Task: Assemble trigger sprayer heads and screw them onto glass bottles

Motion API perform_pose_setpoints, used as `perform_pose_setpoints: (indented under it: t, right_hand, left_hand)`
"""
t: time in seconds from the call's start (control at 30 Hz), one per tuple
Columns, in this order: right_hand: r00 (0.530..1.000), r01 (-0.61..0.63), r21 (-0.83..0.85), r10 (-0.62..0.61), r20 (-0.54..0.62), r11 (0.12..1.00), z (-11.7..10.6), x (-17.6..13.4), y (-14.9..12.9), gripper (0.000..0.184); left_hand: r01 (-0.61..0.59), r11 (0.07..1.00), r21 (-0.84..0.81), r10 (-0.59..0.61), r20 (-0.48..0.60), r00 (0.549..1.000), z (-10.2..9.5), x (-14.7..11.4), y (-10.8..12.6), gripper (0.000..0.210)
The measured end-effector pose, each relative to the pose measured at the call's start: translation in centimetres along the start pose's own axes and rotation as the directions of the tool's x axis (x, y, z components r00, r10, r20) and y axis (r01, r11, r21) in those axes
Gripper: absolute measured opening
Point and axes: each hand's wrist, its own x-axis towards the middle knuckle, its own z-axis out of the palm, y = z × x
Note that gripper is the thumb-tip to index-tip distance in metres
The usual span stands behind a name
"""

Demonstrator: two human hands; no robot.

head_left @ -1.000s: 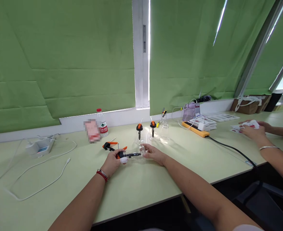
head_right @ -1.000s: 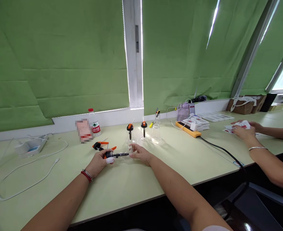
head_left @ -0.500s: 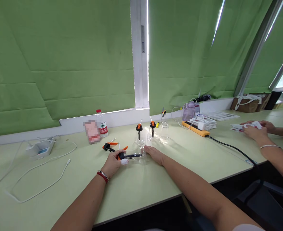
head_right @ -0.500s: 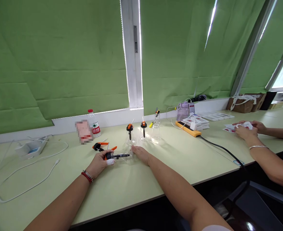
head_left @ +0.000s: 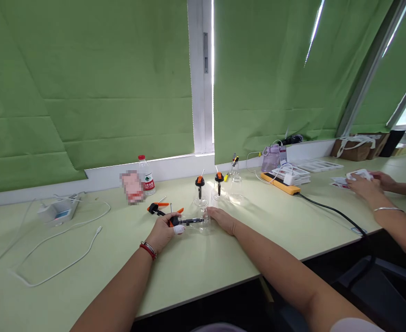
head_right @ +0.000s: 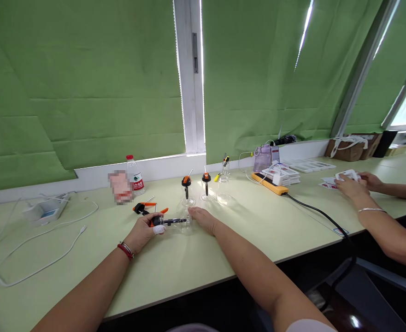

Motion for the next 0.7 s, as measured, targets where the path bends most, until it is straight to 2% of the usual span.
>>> perform_pose_setpoints:
  t: [0.3, 0.43, 0.7]
  right_hand:
    - [0.998, 0.009, 0.034, -0.011, 0.067, 0.999, -0.4, -0.4, -0.2, 0.057]
    - [0.994, 0.035, 0.039, -0.039, 0.099, 0.999, -0.9, -0.4, 0.3, 0.074]
    - [0.992, 0.053, 0.022, -0.055, 0.117, 0.998, -0.7, -0.2, 0.1, 0.058]
  left_hand:
    - [0.027, 0.999, -0.044, -0.028, -0.015, 0.999, 0.0, 0.0, 0.3, 0.049]
    - [0.024, 0.999, -0.047, -0.025, -0.022, 0.999, -0.1, 0.1, 0.1, 0.049]
    - [0.043, 0.997, -0.064, -0.042, 0.005, 0.999, 0.1, 0.1, 0.4, 0.049]
